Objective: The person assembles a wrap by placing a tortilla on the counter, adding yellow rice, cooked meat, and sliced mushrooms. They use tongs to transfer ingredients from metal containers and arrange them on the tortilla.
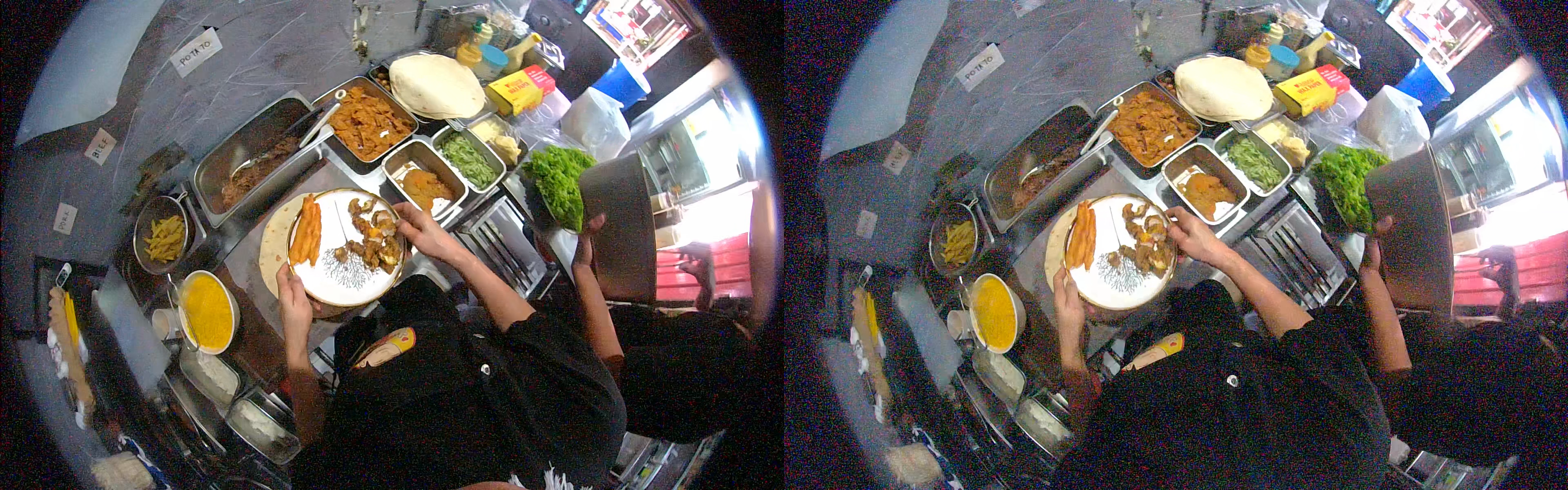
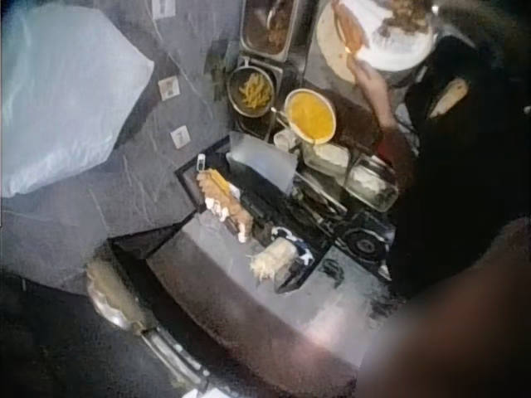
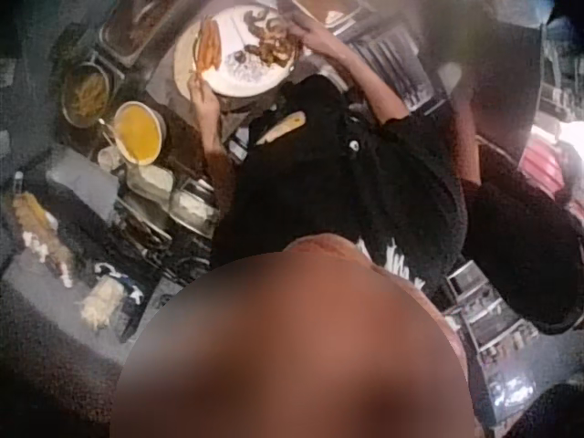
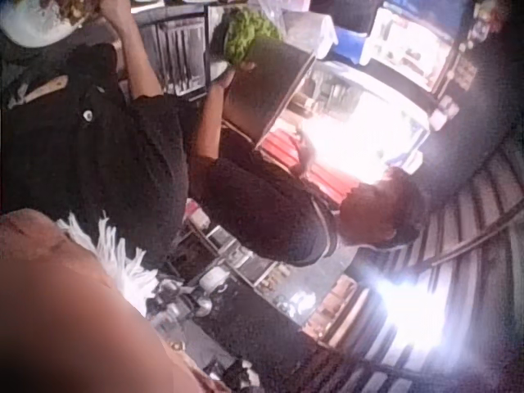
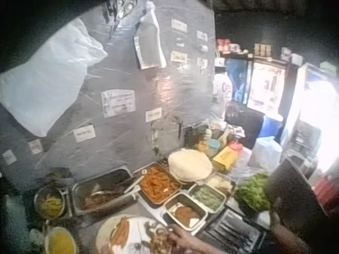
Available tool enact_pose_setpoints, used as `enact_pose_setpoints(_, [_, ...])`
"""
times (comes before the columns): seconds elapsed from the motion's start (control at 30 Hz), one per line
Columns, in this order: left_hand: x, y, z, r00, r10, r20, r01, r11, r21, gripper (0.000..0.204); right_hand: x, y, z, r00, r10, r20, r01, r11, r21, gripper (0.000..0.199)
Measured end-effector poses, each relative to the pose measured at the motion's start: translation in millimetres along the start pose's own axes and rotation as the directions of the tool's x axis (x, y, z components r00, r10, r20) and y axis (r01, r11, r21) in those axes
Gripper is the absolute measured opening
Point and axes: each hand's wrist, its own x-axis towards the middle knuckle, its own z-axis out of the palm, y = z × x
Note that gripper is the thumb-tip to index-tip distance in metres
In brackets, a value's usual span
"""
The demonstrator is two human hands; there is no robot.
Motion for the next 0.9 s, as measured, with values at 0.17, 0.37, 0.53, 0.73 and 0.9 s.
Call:
enact_pose_setpoints(0.17, [11.5, 1.3, 24.4, 0.998, 0.056, -0.013, -0.057, 0.998, -0.032, 0.040, -14.9, -15.5, -23.9, 0.997, 0.039, -0.061, -0.039, 0.999, -0.003, 0.035])
enact_pose_setpoints(0.37, [39.2, 18.9, 62.8, 0.986, 0.165, 0.012, -0.166, 0.985, 0.040, 0.040, 1.0, 2.2, -62.0, 0.982, -0.068, -0.178, 0.059, 0.997, -0.056, 0.034])
enact_pose_setpoints(0.53, [79.4, 30.6, 104.1, 0.983, 0.185, -0.008, -0.184, 0.978, 0.098, 0.039, 34.0, -4.0, -107.5, 0.971, -0.099, -0.216, 0.078, 0.991, -0.105, 0.033])
enact_pose_setpoints(0.73, [126.7, 46.8, 142.1, 0.918, 0.379, -0.117, -0.340, 0.903, 0.262, 0.039, 71.2, -23.7, -157.9, 0.985, -0.023, -0.171, 0.029, 0.999, 0.033, 0.038])
enact_pose_setpoints(0.9, [139.3, 41.2, 153.7, 0.952, 0.278, -0.130, -0.286, 0.957, -0.050, 0.039, 99.3, -25.2, -205.4, 0.923, 0.181, -0.341, -0.203, 0.979, -0.027, 0.052])
